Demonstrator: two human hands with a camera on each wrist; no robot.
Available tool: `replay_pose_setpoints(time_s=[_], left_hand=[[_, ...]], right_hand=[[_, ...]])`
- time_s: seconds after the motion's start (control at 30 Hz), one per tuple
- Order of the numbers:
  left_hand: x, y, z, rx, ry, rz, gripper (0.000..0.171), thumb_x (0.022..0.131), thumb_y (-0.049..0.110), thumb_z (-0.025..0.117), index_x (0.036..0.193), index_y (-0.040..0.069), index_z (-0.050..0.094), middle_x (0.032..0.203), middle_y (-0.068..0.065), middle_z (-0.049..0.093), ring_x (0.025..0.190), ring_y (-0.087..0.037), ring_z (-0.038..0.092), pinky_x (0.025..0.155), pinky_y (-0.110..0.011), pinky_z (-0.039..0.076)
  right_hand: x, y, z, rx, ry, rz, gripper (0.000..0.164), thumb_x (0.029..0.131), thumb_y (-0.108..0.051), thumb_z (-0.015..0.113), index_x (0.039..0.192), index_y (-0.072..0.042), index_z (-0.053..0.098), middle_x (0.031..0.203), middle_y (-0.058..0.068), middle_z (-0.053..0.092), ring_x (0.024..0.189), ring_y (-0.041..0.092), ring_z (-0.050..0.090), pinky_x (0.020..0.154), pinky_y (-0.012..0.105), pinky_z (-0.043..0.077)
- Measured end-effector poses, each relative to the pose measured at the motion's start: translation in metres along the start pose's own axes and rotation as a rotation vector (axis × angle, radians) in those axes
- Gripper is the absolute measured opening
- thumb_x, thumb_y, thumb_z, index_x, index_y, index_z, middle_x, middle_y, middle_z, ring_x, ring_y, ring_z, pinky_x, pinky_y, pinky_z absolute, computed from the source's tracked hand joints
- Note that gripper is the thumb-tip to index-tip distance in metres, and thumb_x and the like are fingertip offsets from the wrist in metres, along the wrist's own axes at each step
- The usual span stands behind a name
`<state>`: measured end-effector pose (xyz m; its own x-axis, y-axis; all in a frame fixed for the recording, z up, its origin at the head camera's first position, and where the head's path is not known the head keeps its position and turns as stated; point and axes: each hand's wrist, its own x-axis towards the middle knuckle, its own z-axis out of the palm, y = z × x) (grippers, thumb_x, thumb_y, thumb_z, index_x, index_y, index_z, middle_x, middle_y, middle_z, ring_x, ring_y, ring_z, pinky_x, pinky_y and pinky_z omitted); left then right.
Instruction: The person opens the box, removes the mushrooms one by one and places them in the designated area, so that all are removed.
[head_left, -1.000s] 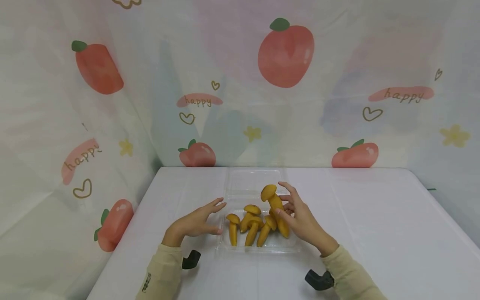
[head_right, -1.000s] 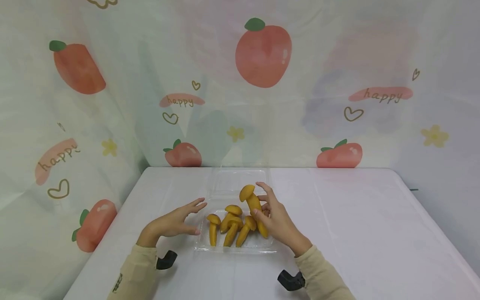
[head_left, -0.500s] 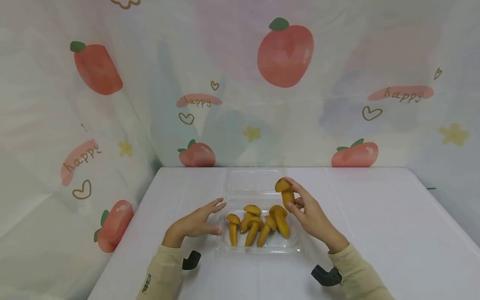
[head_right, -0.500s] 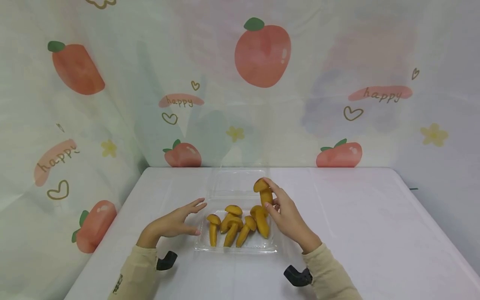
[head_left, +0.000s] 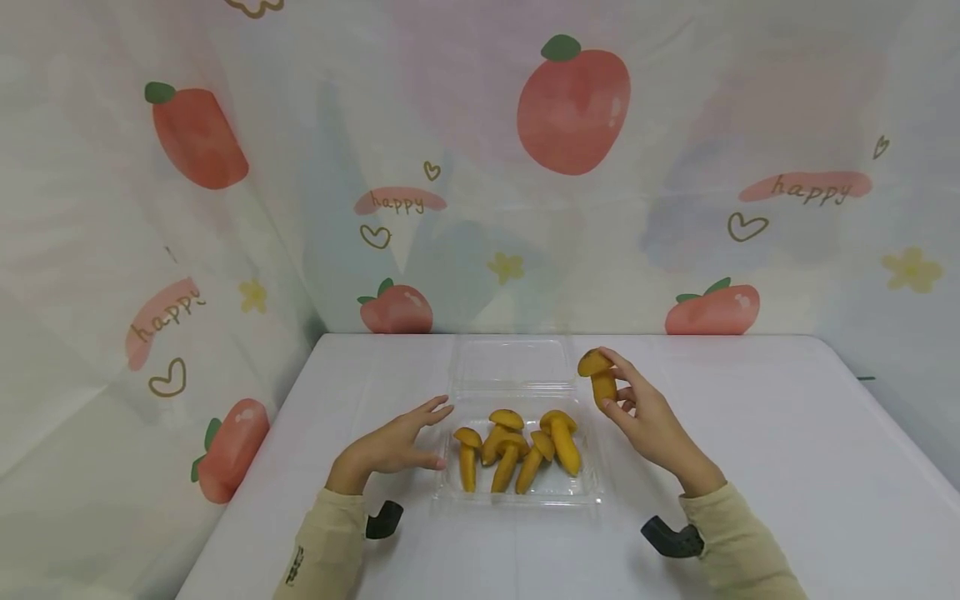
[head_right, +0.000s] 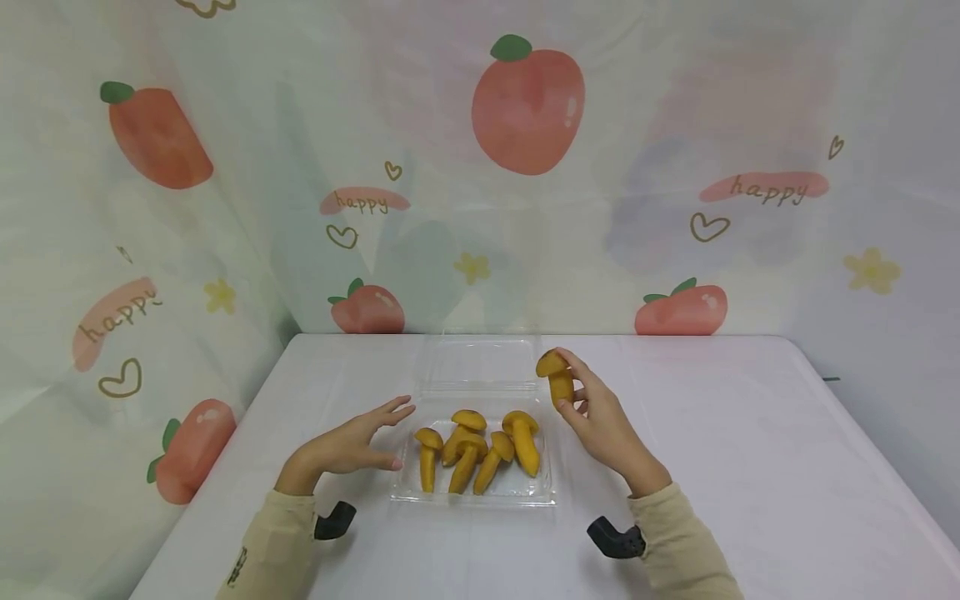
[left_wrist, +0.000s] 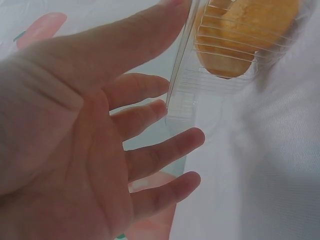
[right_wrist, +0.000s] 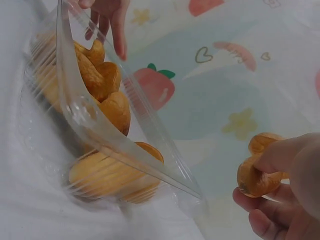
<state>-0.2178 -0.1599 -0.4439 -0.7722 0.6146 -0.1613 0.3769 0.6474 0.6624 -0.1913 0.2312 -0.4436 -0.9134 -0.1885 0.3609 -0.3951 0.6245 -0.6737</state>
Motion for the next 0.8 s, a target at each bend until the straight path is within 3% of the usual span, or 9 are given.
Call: replay_pose_setpoints(time_s=[0.5, 0.8], left_hand=[[0.002, 0.000, 0.001, -0.012, 0.007, -0.029, 0.085, 0.088, 0.021, 0.080, 0.158, 0.008, 0.034, 0.170, -0.014, 0.018, 0.156, -0.040, 0.021, 0.122, -0.064, 0.024], [0.003, -0.001, 0.001, -0.011, 0.008, -0.025, 0.086, 0.087, 0.022, 0.080, 0.158, 0.008, 0.034, 0.170, -0.014, 0.018, 0.156, -0.040, 0.021, 0.122, -0.064, 0.024]], right_hand=[[0.001, 0.019, -0.007, -0.016, -0.010, 0.092, 0.075, 0.093, 0.002, 0.067, 0.158, -0.010, 0.031, 0.134, 0.031, 0.056, 0.099, 0.037, 0.067, 0.071, 0.021, 0.050], [0.000, 0.032, -0.005, -0.043, -0.057, 0.173, 0.075, 0.094, -0.002, 0.068, 0.158, -0.009, 0.029, 0.134, 0.032, 0.056, 0.100, 0.035, 0.065, 0.074, 0.022, 0.051]])
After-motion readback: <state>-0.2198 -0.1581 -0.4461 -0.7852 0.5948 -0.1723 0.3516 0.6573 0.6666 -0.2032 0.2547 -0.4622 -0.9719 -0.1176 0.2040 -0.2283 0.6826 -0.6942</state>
